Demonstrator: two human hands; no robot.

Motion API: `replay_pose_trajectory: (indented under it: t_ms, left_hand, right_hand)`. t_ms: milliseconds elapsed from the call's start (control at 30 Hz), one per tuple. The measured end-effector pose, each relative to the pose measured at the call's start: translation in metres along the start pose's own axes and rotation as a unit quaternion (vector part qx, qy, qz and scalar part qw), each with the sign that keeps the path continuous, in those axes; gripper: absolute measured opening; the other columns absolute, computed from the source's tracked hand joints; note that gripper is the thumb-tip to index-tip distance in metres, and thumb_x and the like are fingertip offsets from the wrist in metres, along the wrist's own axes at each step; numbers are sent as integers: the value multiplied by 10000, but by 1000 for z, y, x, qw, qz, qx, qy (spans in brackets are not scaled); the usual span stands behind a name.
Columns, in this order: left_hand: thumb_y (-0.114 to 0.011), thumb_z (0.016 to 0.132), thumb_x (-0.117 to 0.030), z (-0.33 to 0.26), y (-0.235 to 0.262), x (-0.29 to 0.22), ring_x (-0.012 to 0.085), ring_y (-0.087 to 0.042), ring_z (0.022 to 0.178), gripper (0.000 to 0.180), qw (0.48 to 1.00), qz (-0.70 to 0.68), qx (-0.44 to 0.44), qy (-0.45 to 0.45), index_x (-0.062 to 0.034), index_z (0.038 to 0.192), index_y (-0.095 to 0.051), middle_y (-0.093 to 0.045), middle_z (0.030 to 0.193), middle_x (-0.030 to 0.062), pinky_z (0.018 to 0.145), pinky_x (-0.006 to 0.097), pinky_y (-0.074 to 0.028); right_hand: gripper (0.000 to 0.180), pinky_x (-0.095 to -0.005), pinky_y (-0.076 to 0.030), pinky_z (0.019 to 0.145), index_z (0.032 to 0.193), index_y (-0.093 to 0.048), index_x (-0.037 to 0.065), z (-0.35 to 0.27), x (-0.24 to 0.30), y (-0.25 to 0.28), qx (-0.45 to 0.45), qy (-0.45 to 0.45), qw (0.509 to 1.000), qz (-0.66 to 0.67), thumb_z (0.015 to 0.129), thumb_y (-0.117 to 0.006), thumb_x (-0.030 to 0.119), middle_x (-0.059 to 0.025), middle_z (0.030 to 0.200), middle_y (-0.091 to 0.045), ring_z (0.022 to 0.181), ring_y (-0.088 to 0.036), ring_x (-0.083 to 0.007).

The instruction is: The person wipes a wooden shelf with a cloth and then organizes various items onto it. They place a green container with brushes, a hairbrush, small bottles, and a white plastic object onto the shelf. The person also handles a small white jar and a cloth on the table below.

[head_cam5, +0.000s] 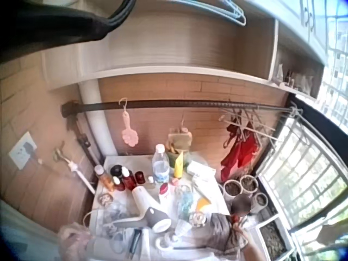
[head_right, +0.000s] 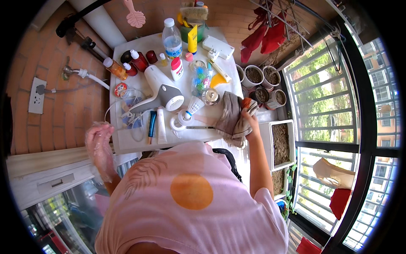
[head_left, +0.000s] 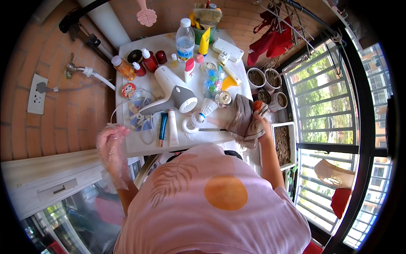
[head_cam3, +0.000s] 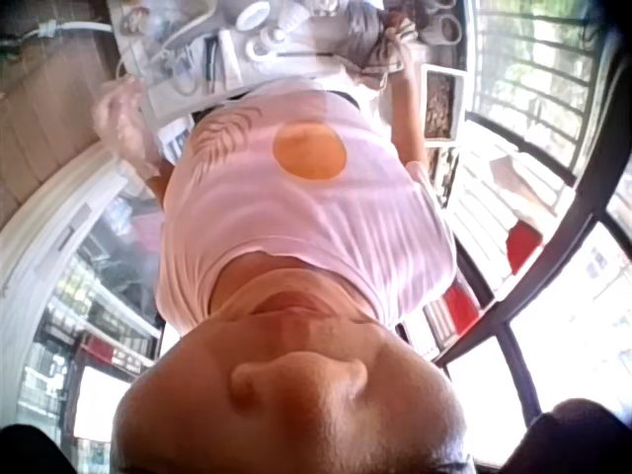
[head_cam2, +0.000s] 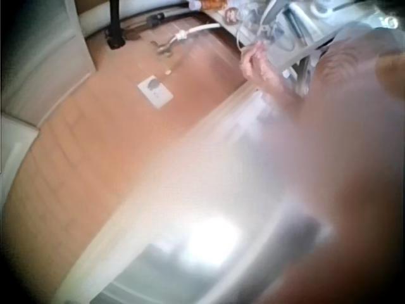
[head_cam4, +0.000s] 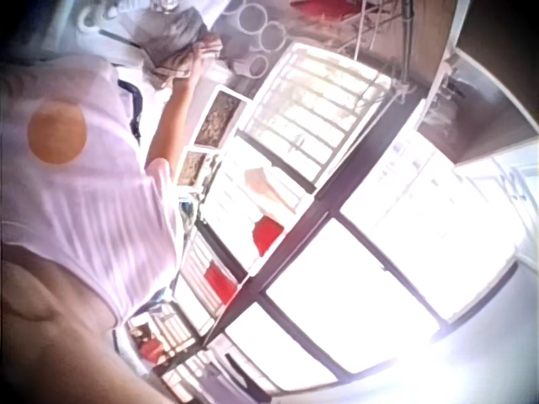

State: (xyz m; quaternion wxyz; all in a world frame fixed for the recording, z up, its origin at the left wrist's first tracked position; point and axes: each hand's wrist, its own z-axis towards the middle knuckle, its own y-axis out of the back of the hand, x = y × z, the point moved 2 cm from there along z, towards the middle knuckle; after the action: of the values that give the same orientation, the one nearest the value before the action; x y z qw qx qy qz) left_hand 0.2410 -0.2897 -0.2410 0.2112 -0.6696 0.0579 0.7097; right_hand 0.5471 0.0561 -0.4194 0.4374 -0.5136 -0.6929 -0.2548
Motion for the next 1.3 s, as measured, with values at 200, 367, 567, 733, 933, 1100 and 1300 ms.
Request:
replay_pose_trajectory:
  t_ms: [200,367,567,733,933,1100,1300]
  left_hand:
    - [-574,777,-12,7,19,8,223,-577,842,86,995,31,-94,20,-3,846,-525,-539,915,122,757,356,-502]
    - [-579,758,12,25,19,4,210,-583,799,70,994,-6,-110,-18,-5,806,-531,-542,879,112,716,326,-513]
    - [-555,786,-6,39,14,-1,194,-560,800,38,991,1,-125,-39,-29,807,-533,-536,852,90,733,331,-500]
    - [-513,826,-36,46,29,8,150,-518,779,36,993,22,-110,-36,-69,836,-503,-517,880,56,705,275,-454]
    - [-510,815,-21,48,35,13,147,-525,772,53,990,-2,-139,-24,-69,837,-501,-514,871,58,708,265,-463]
    - [-509,809,-17,47,36,12,148,-524,769,57,994,17,-108,-33,-66,839,-509,-523,866,65,706,281,-472]
    - [-522,822,-56,25,57,14,166,-535,783,34,981,2,-191,-8,-48,852,-511,-533,880,76,718,300,-478]
  right_hand:
    - [463,-429,-412,873,1142,-476,-36,-23,65,-42,-142,322,762,-544,726,-612,113,-262,1102,-506,1018,-491,-412]
    - [100,-308,-466,635,852,-586,-31,-71,249,-145,-27,636,698,-328,767,-543,-60,-149,813,-603,741,-599,-259]
    - [355,-412,-404,905,1109,-544,4,-43,413,-299,-99,837,386,-374,854,-543,251,-188,1177,-512,1066,-506,-335]
    - [567,-407,-386,935,1123,-546,-10,27,457,-341,-108,726,417,-536,890,-394,485,-192,1166,-536,1093,-502,-332]
    - [553,-401,-458,827,1045,-588,-1,30,448,-349,-80,715,454,-526,883,-408,495,-180,1013,-614,943,-585,-330]
    - [570,-406,-470,802,1065,-591,25,29,454,-335,-50,700,485,-522,888,-377,523,-171,925,-637,883,-606,-337]
    - [637,-428,-449,835,1045,-628,142,54,486,-276,-141,532,573,-607,881,-214,596,-158,968,-635,929,-588,-345]
